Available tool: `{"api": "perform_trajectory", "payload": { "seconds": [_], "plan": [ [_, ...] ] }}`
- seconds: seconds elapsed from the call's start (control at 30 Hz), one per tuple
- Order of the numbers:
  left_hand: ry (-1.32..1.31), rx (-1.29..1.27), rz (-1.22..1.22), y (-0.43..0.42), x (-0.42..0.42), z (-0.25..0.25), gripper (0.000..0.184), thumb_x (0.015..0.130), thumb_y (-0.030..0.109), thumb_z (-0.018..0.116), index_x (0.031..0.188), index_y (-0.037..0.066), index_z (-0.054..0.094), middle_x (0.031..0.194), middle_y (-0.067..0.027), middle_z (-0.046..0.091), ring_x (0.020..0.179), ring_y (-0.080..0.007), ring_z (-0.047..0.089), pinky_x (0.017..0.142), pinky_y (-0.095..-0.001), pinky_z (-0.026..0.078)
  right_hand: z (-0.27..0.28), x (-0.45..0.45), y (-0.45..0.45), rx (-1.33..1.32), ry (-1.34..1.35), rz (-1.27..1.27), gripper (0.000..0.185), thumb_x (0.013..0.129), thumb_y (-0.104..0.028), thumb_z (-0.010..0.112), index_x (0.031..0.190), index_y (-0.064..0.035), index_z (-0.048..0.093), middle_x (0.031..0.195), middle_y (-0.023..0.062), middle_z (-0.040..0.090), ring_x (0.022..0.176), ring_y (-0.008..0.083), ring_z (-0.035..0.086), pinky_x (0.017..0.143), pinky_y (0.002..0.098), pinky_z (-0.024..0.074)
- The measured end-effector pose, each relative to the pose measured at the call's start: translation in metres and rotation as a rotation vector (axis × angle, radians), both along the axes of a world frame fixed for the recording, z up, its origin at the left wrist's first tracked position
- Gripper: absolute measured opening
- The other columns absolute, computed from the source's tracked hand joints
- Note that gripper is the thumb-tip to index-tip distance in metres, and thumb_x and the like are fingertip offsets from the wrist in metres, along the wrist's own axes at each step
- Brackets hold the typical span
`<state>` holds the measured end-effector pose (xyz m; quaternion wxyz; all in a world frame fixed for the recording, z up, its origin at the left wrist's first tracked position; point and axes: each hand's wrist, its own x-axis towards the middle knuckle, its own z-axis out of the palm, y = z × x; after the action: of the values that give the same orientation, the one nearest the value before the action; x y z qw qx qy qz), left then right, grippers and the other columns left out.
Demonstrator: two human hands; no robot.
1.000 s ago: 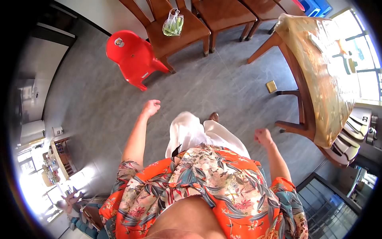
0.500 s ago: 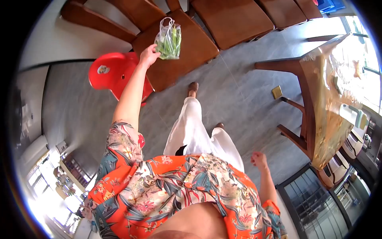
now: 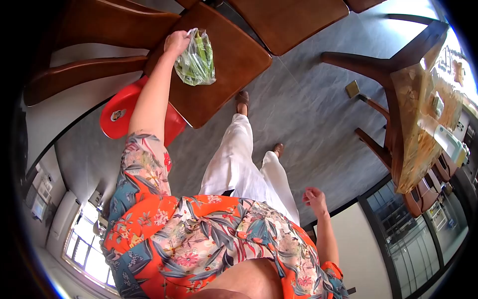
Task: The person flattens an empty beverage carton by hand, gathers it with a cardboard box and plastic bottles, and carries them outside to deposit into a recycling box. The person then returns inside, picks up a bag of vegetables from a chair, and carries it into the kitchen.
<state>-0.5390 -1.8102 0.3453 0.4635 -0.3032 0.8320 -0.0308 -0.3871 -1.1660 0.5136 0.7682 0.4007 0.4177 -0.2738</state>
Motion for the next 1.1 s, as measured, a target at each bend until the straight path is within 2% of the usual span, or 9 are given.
{"api": "perform_trajectory", "payload": {
  "seconds": [0.03, 0.07, 0.17, 0.27, 0.5, 0.73, 0.93, 1.03, 1.1],
  "plan": [
    [-0.015, 0.059, 0.008, 0.012, 0.006, -0.002, 0.024, 0.077, 0.029, 0.055, 0.093, 0.013, 0.063, 0.086, -0.0089, 0.064, 0.086, -0.0263, 0.059, 0.076, -0.0374, 0.045, -0.006, -0.001, 0.008, 0.008, 0.010, -0.008, 0.028, 0.085, -0.020, 0.050, 0.106, -0.0010, 0.053, 0.081, 0.0061, 0.060, 0.068, 0.0141, 0.059, 0.054, 0.0262, 0.0463],
    [0.233, 0.120, 0.081, 0.028, 0.019, 0.000, 0.024, 0.078, 0.031, 0.056, 0.082, 0.010, 0.066, 0.069, -0.0092, 0.063, 0.063, -0.0233, 0.060, 0.063, -0.0336, 0.046, -0.012, 0.001, 0.015, 0.016, 0.021, -0.016, 0.028, 0.085, -0.020, 0.050, 0.106, -0.0011, 0.053, 0.081, 0.0060, 0.060, 0.068, 0.0139, 0.059, 0.054, 0.0262, 0.0461],
    [0.249, 0.289, 0.368, 0.091, 0.017, 0.042, 0.021, 0.081, 0.024, 0.058, 0.087, 0.005, 0.065, 0.060, -0.0023, 0.056, 0.055, -0.0080, 0.051, 0.053, -0.0244, 0.040, -0.028, 0.015, 0.034, 0.022, 0.032, -0.053, 0.028, 0.085, -0.020, 0.050, 0.106, -0.0014, 0.053, 0.081, 0.0056, 0.060, 0.068, 0.0134, 0.059, 0.054, 0.0260, 0.0457],
    [0.341, 0.381, 0.431, 0.117, -0.001, 0.089, 0.019, 0.081, 0.019, 0.057, 0.090, 0.005, 0.065, 0.058, -0.0014, 0.054, 0.050, -0.0063, 0.048, 0.050, -0.0229, 0.039, -0.062, 0.008, 0.029, -0.044, 0.059, -0.085, 0.027, 0.085, -0.021, 0.051, 0.105, -0.0017, 0.054, 0.080, 0.0048, 0.060, 0.067, 0.0130, 0.058, 0.054, 0.0258, 0.0454],
    [0.342, 0.727, 0.802, 0.265, 0.010, 0.049, 0.018, 0.083, 0.008, 0.055, 0.098, 0.002, 0.064, 0.064, 0.0048, 0.052, 0.054, -0.0023, 0.041, 0.048, -0.0174, 0.035, -0.150, 0.008, 0.090, -0.083, 0.198, -0.083, 0.027, 0.085, -0.022, 0.049, 0.103, -0.0014, 0.055, 0.076, 0.0035, 0.059, 0.065, 0.0108, 0.057, 0.054, 0.0239, 0.0439],
    [0.203, 0.849, 0.831, 0.364, 0.033, -0.026, 0.021, 0.084, 0.007, 0.055, 0.102, 0.000, 0.061, 0.067, 0.0044, 0.053, 0.055, -0.0021, 0.041, 0.050, -0.0170, 0.036, -0.244, 0.001, 0.109, -0.219, 0.345, -0.161, 0.029, 0.084, -0.014, 0.051, 0.106, 0.0035, 0.052, 0.072, 0.0036, 0.057, 0.061, 0.0094, 0.053, 0.056, 0.0229, 0.0434],
    [0.135, 0.875, 0.828, 0.432, 0.008, -0.042, 0.022, 0.084, 0.006, 0.052, 0.103, -0.002, 0.059, 0.061, 0.0030, 0.050, 0.055, -0.0035, 0.041, 0.050, -0.0172, 0.035, -0.290, -0.032, 0.101, -0.515, 0.551, -0.003, 0.036, 0.081, -0.018, 0.057, 0.112, -0.0012, 0.051, 0.084, 0.0063, 0.058, 0.077, 0.0132, 0.056, 0.068, 0.0264, 0.0463],
    [0.110, 0.952, 0.814, 0.495, -0.022, -0.038, 0.024, 0.085, 0.006, 0.051, 0.106, -0.002, 0.057, 0.063, 0.0015, 0.051, 0.056, -0.0041, 0.043, 0.051, -0.0178, 0.035, -0.315, -0.029, 0.147, -0.500, 0.495, -0.150, 0.046, 0.078, -0.019, 0.060, 0.118, -0.0029, 0.046, 0.098, 0.0113, 0.057, 0.091, 0.0178, 0.055, 0.080, 0.0308, 0.0454],
    [0.107, 1.030, 0.844, 0.533, -0.037, -0.039, 0.025, 0.085, 0.005, 0.051, 0.108, -0.003, 0.056, 0.064, 0.0013, 0.052, 0.056, -0.0044, 0.044, 0.052, -0.0179, 0.036, -0.337, -0.034, 0.183, -0.550, 0.485, -0.205, 0.063, 0.074, -0.027, 0.066, 0.126, -0.0047, 0.038, 0.114, 0.0139, 0.052, 0.107, 0.0219, 0.048, 0.092, 0.0354, 0.0388]
  ]
}}
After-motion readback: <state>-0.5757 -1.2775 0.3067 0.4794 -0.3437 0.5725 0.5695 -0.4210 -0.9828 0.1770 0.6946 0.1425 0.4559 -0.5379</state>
